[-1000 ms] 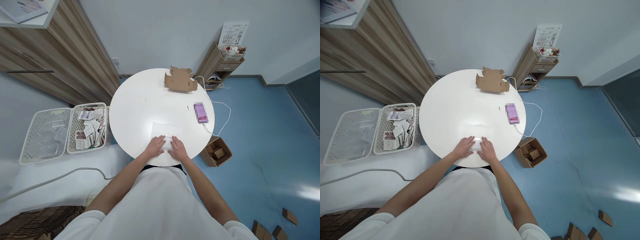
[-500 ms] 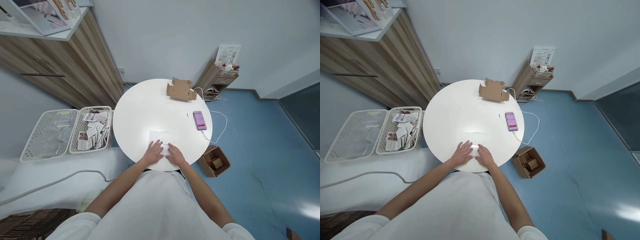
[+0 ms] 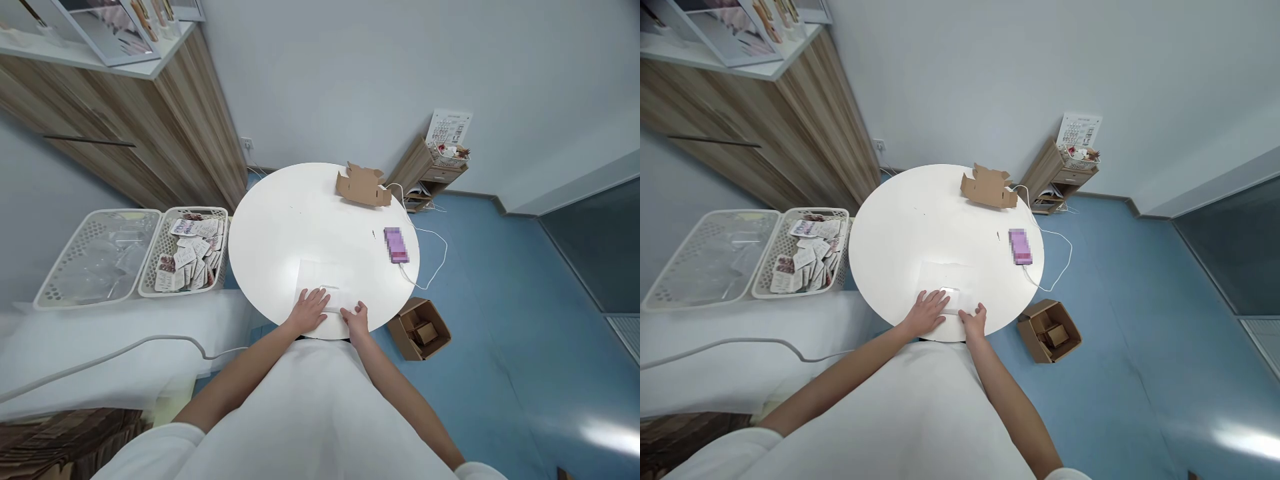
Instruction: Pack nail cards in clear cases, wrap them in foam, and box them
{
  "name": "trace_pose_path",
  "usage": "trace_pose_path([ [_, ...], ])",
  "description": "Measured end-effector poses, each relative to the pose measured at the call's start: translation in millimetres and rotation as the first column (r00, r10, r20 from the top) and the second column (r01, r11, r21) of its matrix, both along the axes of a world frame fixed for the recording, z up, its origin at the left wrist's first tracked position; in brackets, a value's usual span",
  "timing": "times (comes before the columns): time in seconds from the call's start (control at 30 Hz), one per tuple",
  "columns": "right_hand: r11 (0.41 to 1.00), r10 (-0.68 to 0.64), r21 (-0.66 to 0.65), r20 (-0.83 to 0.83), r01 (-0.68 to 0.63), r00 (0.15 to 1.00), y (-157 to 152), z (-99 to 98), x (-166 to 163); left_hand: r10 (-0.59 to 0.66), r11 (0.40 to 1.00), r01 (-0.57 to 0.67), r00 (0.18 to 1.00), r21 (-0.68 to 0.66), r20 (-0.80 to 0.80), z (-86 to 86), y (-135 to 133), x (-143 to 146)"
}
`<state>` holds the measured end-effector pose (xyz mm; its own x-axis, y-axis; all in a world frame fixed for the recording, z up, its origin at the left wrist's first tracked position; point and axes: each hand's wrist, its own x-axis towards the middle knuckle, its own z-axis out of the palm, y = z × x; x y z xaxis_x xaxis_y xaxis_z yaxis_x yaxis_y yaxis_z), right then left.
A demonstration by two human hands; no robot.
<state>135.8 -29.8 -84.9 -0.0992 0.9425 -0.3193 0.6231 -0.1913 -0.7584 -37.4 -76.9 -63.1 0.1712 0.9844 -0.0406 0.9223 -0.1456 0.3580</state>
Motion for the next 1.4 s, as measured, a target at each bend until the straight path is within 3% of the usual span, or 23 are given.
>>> trace_pose_path([
  [0.13, 0.989, -0.011, -0.149, -0.052, 0.003, 0.999, 18, 14.9, -14, -0.01, 1.0, 0.01, 1.0, -0.008, -0.01, -1.8, 0, 0],
  [0.27, 0.989, 0.064, -0.13, -0.091, -0.076, 0.994, 27, 26.1, -20, 0.003, 1.0, -0.003, 1.0, -0.001, -0.023, -5.5, 0, 2],
  [0.37, 0.982, 0.181, -0.058, -0.032, -0.182, 0.983, 25, 28.9, -24, 0.032, 0.999, -0.032, 0.999, -0.01, -0.028, -6.6, -1, 4],
  [0.47, 0.932, 0.355, 0.041, 0.1, -0.361, 0.929, 20, 29.7, -30, 0.041, 0.999, -0.042, 0.999, -0.029, -0.01, -4.1, -1, 4],
  [0.57, 0.879, 0.45, 0.076, 0.194, -0.47, 0.872, 16, 30.4, -35, 0.049, 0.999, -0.049, 0.999, -0.016, 0.016, 0.4, -2, 4],
  [0.77, 0.791, 0.579, 0.107, 0.187, -0.602, 0.794, 10, 30.5, -26, -0.023, 0.999, 0.024, 0.999, -0.033, 0.03, 4.3, 0, 6],
  [0.87, 0.822, 0.544, 0.146, 0.083, -0.55, 0.835, 10, 27.3, -16, -0.028, 0.997, 0.028, 1.0, -0.067, -0.004, 5.4, 3, 7],
  [0.97, 0.909, 0.371, 0.186, 0.048, -0.373, 0.927, 12, 21.5, -13, -0.055, 0.996, 0.052, 0.998, -0.07, -0.038, 6.8, 2, 7],
  [1.03, 0.935, 0.287, 0.196, 0.067, -0.295, 0.955, 15, 17.3, -17, -0.031, 0.997, 0.028, 0.999, -0.067, -0.036, 5.8, -1, 8],
  [1.1, 0.945, 0.26, 0.18, 0.093, -0.273, 0.961, 16, 13.8, -23, 0.086, 0.994, -0.085, 0.996, -0.071, 0.003, 1.9, -7, 8],
  [1.13, 0.948, 0.255, 0.169, 0.105, -0.27, 0.961, 17, 12.5, -26, 0.204, 0.976, -0.2, 0.978, -0.089, 0.038, -0.9, -10, 8],
  [1.17, 0.95, 0.251, 0.158, 0.116, -0.268, 0.961, 17, 11.5, -28, 0.359, 0.929, -0.347, 0.93, -0.131, 0.082, -3.9, -14, 8],
  [1.2, 0.953, 0.248, 0.147, 0.125, -0.265, 0.961, 17, 10.8, -30, 0.538, 0.837, -0.51, 0.834, -0.199, 0.126, -7.0, -18, 8],
  [1.27, 0.958, 0.242, 0.12, 0.138, -0.259, 0.96, 18, 10.0, -32, 0.834, 0.55, -0.743, 0.516, -0.382, 0.196, -11.5, -22, 9],
  [1.3, 0.961, 0.242, 0.103, 0.142, -0.258, 0.96, 19, 9.9, -32, 0.909, 0.417, -0.777, 0.351, -0.472, 0.227, -12.6, -23, 10],
  [1.33, 0.962, 0.244, 0.087, 0.146, -0.258, 0.959, 19, 10.0, -32, 0.942, 0.324, -0.772, 0.212, -0.547, 0.258, -12.8, -22, 11],
  [1.4, 0.962, 0.253, 0.062, 0.148, -0.264, 0.956, 21, 10.4, -31, 0.949, 0.226, -0.737, 0.018, -0.637, 0.316, -10.9, -16, 13],
])
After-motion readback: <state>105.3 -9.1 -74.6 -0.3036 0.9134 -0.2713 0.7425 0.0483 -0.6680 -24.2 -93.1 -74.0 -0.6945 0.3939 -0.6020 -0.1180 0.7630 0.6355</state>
